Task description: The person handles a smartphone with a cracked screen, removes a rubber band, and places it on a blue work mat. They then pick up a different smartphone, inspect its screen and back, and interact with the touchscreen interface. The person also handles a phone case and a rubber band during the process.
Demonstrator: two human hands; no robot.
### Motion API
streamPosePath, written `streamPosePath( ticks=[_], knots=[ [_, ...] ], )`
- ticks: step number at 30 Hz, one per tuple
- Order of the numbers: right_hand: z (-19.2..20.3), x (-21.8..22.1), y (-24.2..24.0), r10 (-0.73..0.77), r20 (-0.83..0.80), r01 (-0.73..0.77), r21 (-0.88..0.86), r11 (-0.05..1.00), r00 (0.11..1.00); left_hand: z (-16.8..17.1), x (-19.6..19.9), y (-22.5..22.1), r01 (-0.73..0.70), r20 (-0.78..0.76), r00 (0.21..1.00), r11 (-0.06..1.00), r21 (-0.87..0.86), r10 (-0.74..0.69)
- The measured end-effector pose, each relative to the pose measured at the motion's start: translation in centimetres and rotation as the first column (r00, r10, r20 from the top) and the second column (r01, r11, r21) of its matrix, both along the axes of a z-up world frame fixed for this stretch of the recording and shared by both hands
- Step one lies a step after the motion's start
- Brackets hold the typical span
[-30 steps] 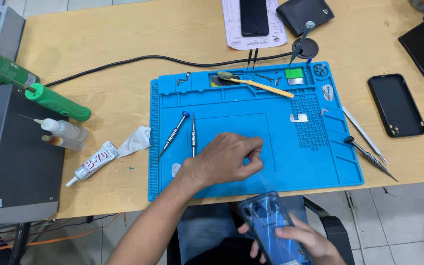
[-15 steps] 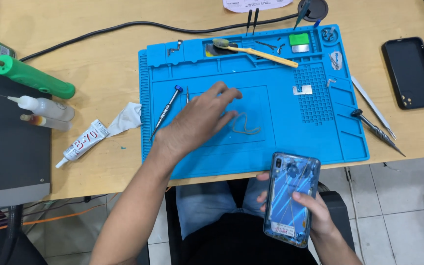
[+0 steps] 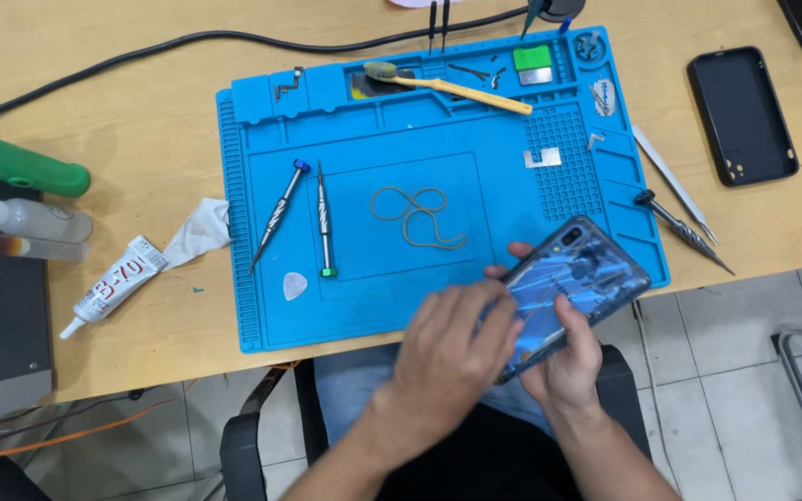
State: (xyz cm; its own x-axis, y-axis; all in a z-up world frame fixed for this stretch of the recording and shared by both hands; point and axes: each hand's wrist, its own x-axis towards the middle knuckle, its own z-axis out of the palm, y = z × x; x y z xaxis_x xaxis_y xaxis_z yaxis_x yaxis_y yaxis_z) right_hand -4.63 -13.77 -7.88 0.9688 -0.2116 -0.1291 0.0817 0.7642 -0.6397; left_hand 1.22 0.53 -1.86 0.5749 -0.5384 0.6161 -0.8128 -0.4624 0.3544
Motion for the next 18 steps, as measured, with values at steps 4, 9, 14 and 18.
streamPosePath(
  ticks=[4, 9, 14, 18],
  knots=[
    [2.0, 1.1, 2.2, -0.279, 0.146, 0.304, -0.190, 0.933, 0.949, 0.5, -2.3, -1.0, -0.069, -0.045, 0.997, 0.996, -0.060, 0.067],
    [2.0, 1.4, 3.8, -0.399, 0.226, 0.455, -0.318, 0.832, 0.888, -0.4, -2.2, -1.4, -0.083, 0.014, 0.996, 0.995, -0.051, 0.084],
    [1.4, 1.1, 3.7, -0.472, 0.234, 0.527, -0.363, 0.768, 0.850, -1.2, -2.2, -2.0, -0.075, 0.063, 0.995, 0.996, -0.037, 0.077],
    [1.4, 1.2, 3.4, -0.483, 0.207, 0.525, -0.316, 0.790, 0.851, -0.6, -1.4, -1.5, 0.107, -0.229, 0.963, 0.983, -0.150, -0.140]
  ],
)
